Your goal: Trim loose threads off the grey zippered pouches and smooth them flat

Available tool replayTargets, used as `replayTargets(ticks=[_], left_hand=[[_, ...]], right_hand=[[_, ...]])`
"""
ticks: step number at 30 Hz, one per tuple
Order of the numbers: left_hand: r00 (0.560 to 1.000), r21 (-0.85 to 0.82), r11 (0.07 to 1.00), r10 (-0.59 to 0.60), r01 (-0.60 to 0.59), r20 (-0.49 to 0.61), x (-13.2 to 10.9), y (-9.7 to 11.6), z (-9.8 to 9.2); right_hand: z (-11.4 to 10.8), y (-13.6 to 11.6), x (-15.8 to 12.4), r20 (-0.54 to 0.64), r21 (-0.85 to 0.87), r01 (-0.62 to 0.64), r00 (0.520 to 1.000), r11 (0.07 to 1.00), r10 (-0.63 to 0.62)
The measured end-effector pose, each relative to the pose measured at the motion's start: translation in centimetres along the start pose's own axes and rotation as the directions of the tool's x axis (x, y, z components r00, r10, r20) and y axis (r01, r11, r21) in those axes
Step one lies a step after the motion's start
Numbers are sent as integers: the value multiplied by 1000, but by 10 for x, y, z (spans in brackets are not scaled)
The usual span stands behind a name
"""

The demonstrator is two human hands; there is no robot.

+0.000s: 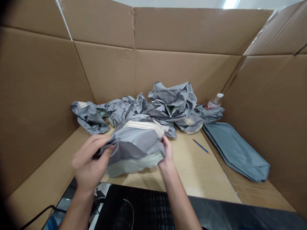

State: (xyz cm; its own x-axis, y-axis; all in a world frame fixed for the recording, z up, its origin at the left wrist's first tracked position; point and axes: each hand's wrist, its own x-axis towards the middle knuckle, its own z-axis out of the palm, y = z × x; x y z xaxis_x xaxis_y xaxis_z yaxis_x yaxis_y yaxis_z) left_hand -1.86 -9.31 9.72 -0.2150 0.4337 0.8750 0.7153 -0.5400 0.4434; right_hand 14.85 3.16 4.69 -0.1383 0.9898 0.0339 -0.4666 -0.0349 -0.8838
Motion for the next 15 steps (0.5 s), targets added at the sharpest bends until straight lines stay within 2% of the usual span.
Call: replayTargets(ticks=[4,6,7,8,10,12,13,15], left_hand=[[984,191,969,139,-159,111,-4,5,-11],[971,245,946,174,-211,161,-10,4,-10],[967,264,937,188,-230,175,-13,2,-8],[964,282,929,194,-241,183,-16,1,-6],[962,311,918,194,-247,191,-22,-1,0],[961,330,911,186,-247,207,-26,-1,5],[958,332,910,180,-249,225,-28,0,7],[946,324,906,189,-271,263,-30,2,12]], right_hand=[[-23,-13,-10,18,67,-60,998,996,59],[-35,-23,-24,14,-19,23,1000,1000,-23],[-40,-28,-32,21,-135,112,994,985,-110],[-45,-33,-41,36,-282,211,977,936,-209],[-53,-43,-59,157,-542,389,918,745,-365],[-56,-49,-74,274,-634,494,863,595,-424],[-56,-50,-80,292,-639,509,854,576,-430],[-51,-51,-87,273,-626,475,877,618,-396]])
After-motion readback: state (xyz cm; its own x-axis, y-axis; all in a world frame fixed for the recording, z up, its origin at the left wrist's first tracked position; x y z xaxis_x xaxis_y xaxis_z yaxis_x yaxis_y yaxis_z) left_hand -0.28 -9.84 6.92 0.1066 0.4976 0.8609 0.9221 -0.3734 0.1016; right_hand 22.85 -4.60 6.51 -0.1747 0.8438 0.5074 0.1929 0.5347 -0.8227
